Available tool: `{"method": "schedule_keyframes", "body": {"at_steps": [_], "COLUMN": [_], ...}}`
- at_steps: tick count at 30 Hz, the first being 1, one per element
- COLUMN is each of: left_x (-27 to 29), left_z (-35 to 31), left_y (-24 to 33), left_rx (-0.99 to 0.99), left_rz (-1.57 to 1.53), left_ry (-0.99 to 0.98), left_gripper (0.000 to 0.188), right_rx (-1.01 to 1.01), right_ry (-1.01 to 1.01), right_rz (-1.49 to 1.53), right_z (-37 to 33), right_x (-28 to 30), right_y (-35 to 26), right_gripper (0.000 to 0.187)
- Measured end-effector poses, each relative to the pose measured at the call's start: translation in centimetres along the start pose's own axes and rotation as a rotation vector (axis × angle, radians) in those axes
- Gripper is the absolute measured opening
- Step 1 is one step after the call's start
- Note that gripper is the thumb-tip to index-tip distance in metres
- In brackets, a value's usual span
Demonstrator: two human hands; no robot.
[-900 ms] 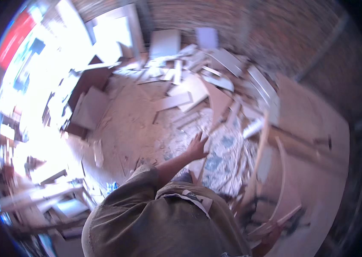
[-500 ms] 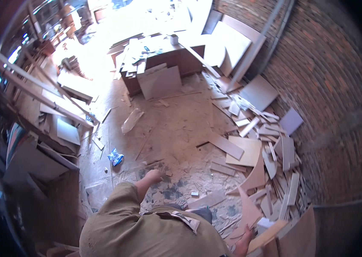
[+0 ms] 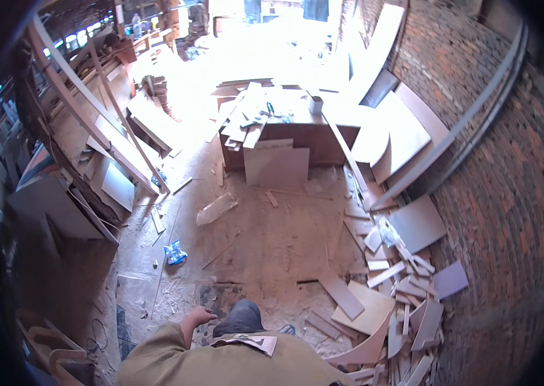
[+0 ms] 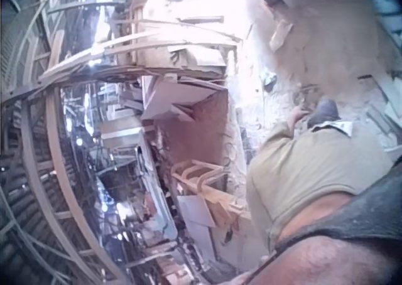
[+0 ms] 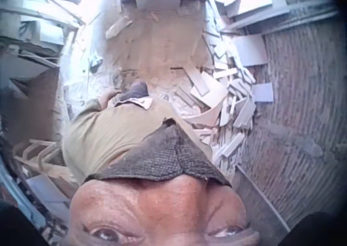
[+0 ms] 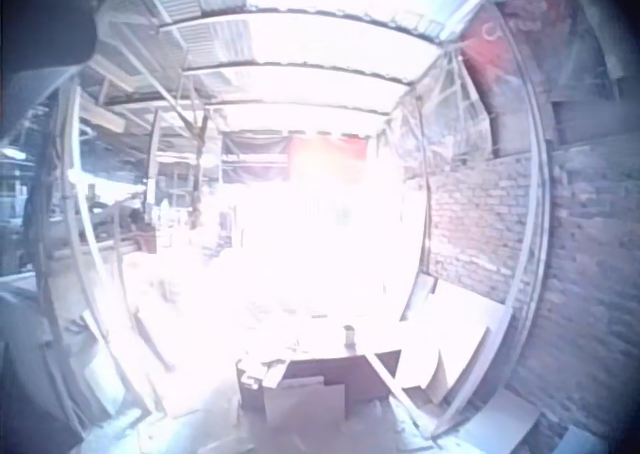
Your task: The person measures wood panels with a tape measure, applies substance to the edges with a cloth, and joins the panels together using a pneumatic nail gun.
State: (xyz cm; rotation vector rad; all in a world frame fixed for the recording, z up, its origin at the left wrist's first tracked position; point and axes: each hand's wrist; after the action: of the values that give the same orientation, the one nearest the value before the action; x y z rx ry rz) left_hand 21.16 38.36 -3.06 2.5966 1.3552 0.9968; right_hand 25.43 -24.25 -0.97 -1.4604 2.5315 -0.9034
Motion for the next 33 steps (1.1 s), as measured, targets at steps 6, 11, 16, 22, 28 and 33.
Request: {"method": "schedule_keyframes", "body": {"at_steps": [6,11,16,22,28,33], "left_x": [1.2,5.2,12.7,23.1,27.3,21.4], "left_z": [4.6,8.5,11.9,21.9,31.9,35.4], "left_y": [0.8,2.0,5.8,14.2,31.4,47.8], "left_rx": [0.089,-0.022,0.048,-0.038,-0.405,-1.041], "left_rz": [-0.19,0.026,-0.127,0.423,0.975,1.754], "left_ry": [-0.021,-0.002,-0.072,-0.154,-0.222,-0.196], "left_gripper": [0.067,0.057,0.055,0.057,0.041,0.041], "right_rx": [0.905,1.563,2.45,0.816,-0.242,-0.393], "right_ry": [-0.714,-0.763,-0.304,-0.28,0.449,0.907], "right_rz": [0.346,0.476,-0.883,-1.52,-1.15,-0.789], "right_z": [-7.9,-29.4,-24.3,0.5,-12.7,-29.6], "right_x": [-25.4,-44.8,-52.4,-35.9,-5.2,-11.8], "right_y": [-39.5,-58.1,-43.4,-13.7,16.1,34.8], "right_gripper": [0.067,0.059,0.011,0.025,0.032,0.02]}}
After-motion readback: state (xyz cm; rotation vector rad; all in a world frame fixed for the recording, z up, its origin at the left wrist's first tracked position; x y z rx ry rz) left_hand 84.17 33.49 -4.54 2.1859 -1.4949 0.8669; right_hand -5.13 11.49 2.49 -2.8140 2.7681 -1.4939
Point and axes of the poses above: each hand's wrist, its own z-axis towards the middle knuckle, its own x-axis out of the back of the hand, y = z × x, and after that the axes turned 4 degrees about x, right-handed
